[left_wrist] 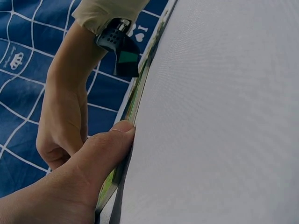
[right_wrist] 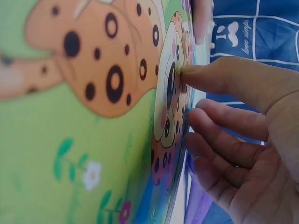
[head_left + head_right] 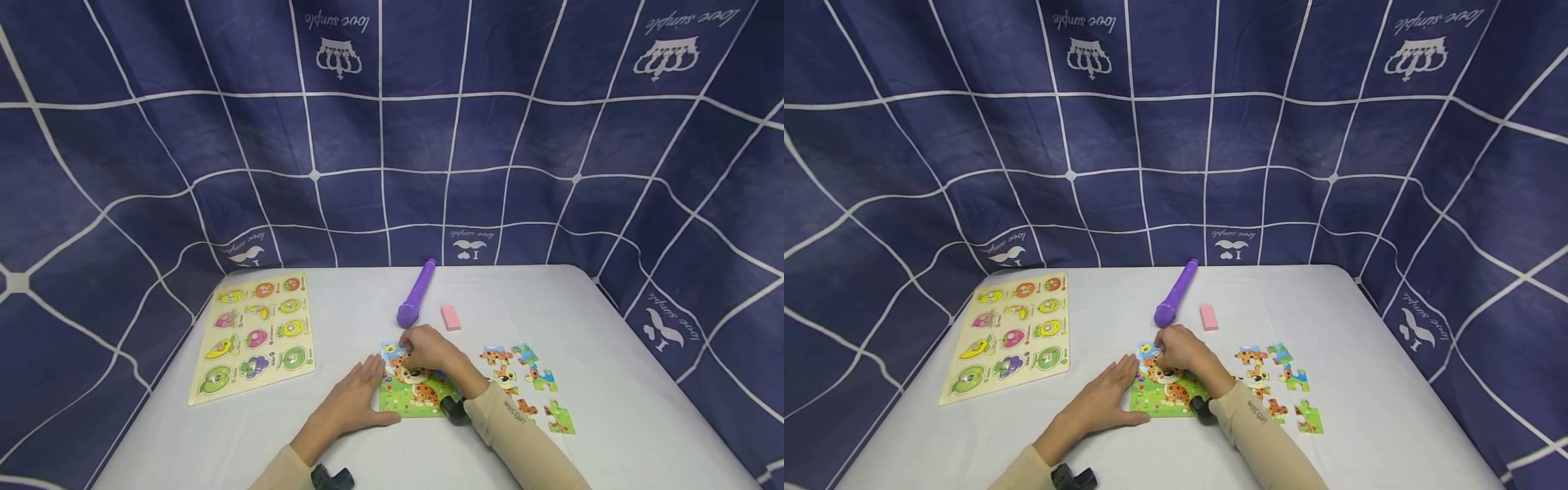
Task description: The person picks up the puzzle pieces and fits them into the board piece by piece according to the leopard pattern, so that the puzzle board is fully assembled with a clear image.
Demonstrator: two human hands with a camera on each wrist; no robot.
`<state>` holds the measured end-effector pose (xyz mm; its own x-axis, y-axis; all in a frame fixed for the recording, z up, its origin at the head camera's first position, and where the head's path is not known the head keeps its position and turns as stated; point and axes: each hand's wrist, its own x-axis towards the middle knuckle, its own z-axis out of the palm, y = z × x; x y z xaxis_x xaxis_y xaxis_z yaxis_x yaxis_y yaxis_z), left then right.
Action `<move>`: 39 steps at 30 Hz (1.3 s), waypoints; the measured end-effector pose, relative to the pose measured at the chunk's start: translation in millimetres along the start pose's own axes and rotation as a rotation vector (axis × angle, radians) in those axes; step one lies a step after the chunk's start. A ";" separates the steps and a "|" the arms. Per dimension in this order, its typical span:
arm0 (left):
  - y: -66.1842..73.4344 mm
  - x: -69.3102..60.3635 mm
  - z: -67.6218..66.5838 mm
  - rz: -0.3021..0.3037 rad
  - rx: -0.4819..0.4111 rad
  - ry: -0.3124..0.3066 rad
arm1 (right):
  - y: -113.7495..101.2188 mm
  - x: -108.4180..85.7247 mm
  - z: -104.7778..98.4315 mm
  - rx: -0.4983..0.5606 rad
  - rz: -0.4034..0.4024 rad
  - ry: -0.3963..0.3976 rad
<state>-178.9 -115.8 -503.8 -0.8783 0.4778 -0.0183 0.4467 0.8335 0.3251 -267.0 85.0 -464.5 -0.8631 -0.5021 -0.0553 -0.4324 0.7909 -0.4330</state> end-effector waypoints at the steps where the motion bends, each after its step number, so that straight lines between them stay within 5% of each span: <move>1: 0.3 0.2 0.0 0.002 0.003 0.001 | -0.2 -0.2 0.1 -0.003 0.000 0.004; 15: -0.2 0.3 -0.3 0.015 0.001 0.002 | -4.0 -1.4 -3.7 0.023 0.018 -0.006; 39: -0.1 0.6 0.1 0.017 0.002 0.009 | 6.9 -5.5 -5.4 0.097 -0.139 -0.010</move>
<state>-179.5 -115.5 -503.9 -0.8722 0.4891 -0.0041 0.4617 0.8260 0.3233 -266.6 95.1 -462.4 -0.7937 -0.6083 0.0027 -0.5201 0.6763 -0.5216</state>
